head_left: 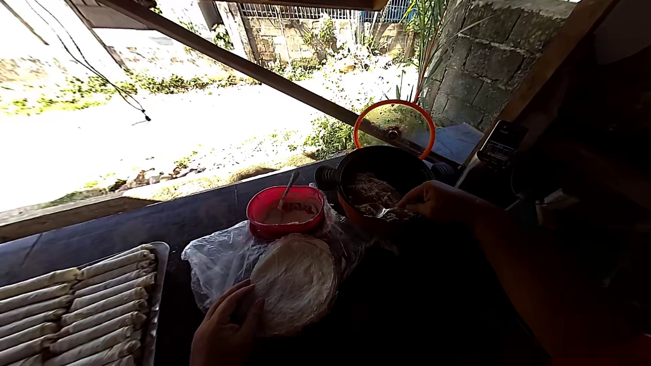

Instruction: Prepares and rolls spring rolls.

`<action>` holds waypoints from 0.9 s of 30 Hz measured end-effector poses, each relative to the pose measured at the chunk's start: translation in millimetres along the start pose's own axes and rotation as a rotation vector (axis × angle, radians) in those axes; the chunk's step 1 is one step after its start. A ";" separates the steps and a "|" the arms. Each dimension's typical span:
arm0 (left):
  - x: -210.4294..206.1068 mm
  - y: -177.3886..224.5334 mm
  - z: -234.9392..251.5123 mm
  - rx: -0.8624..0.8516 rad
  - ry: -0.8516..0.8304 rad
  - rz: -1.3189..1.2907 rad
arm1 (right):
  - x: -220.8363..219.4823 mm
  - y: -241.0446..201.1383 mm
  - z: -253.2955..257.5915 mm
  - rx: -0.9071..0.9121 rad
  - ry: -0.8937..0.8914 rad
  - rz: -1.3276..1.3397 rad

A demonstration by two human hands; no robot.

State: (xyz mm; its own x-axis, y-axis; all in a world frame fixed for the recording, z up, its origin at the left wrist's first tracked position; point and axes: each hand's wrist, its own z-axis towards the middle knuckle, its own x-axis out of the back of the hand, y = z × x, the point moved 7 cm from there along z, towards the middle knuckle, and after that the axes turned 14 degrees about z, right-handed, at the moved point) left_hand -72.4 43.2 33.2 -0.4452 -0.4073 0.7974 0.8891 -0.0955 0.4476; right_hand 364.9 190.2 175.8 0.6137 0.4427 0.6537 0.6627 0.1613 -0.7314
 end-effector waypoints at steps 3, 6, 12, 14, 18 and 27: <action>0.1 0.1 0.8 0.000 0.002 -0.007 | -2.3 -1.1 3.5 -0.014 0.009 0.037; -0.2 0.1 0.5 -0.002 -0.001 -0.002 | -1.5 1.5 5.6 -0.018 0.012 0.079; -0.1 -2.7 -1.4 0.003 -0.002 -0.005 | 5.2 -2.9 5.6 0.018 0.078 0.211; -0.4 -3.1 -1.6 0.000 -0.001 -0.005 | 8.4 -1.6 4.8 0.022 0.086 0.236; -3.8 0.9 3.9 -0.020 0.018 0.013 | 23.2 -11.1 -10.6 0.089 0.113 0.231; -10.9 -0.8 3.0 0.038 -0.125 -0.014 | -73.2 -105.7 -5.6 0.285 -0.071 -0.074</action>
State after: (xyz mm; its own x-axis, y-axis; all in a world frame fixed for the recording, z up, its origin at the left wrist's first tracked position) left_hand -68.6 50.5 25.5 -0.4698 -0.2895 0.8339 0.8788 -0.0647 0.4727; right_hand 252.3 135.8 206.3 0.5298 0.4797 0.6994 0.5513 0.4319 -0.7138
